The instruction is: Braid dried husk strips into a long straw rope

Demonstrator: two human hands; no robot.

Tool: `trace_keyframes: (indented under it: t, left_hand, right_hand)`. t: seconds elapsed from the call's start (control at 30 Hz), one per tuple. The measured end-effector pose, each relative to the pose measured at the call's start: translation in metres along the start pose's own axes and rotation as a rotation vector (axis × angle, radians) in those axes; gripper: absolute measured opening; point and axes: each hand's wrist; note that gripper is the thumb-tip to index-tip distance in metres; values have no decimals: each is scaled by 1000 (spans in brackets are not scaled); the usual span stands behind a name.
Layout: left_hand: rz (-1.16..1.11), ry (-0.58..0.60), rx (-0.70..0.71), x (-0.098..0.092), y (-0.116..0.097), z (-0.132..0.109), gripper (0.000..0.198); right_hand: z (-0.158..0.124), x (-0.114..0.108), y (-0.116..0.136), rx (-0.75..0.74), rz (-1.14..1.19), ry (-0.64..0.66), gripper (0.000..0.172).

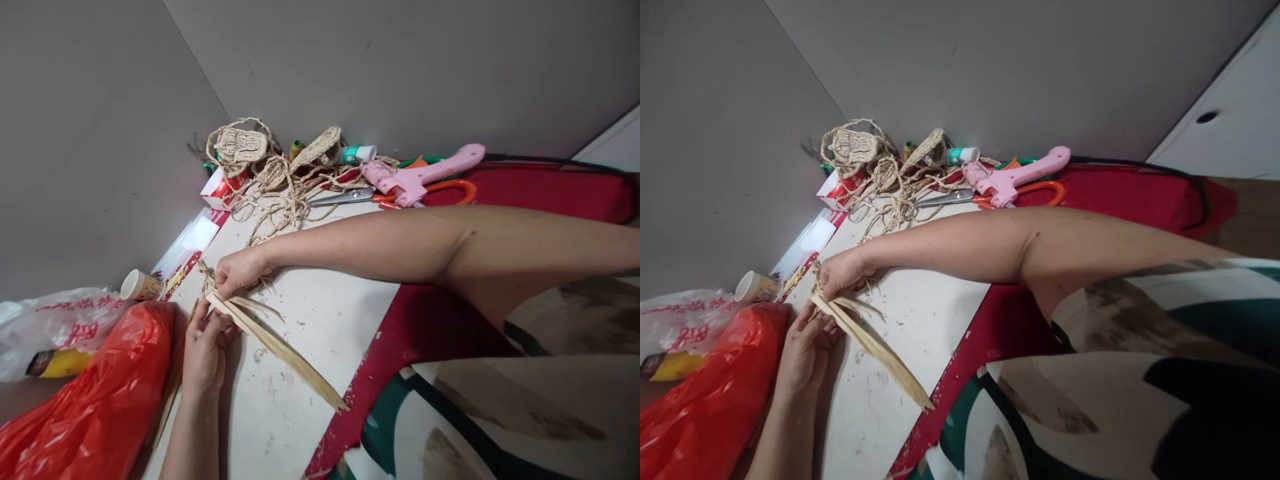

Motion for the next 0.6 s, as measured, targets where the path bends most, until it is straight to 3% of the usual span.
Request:
trace_keyframes:
  t: [0.13,0.33,0.6]
  left_hand:
    - [2,-71,-6,-5,-1,7,25]
    - [45,-212,35,-5,-1,10,29]
    - [16,-202,176,-6,2,12,32]
  right_hand:
    - [0,2,-1,-11,-31,-35,24]
    - [4,5,-6,-23,-52,-63,19]
    - [2,5,-4,3,-56,-66,21]
Point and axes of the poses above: each hand's wrist, its own z-axis towards the middle knuckle, its own x-axis out of the palm, y = z × x, and after that the axes turned 12 degrees about -z, right-handed
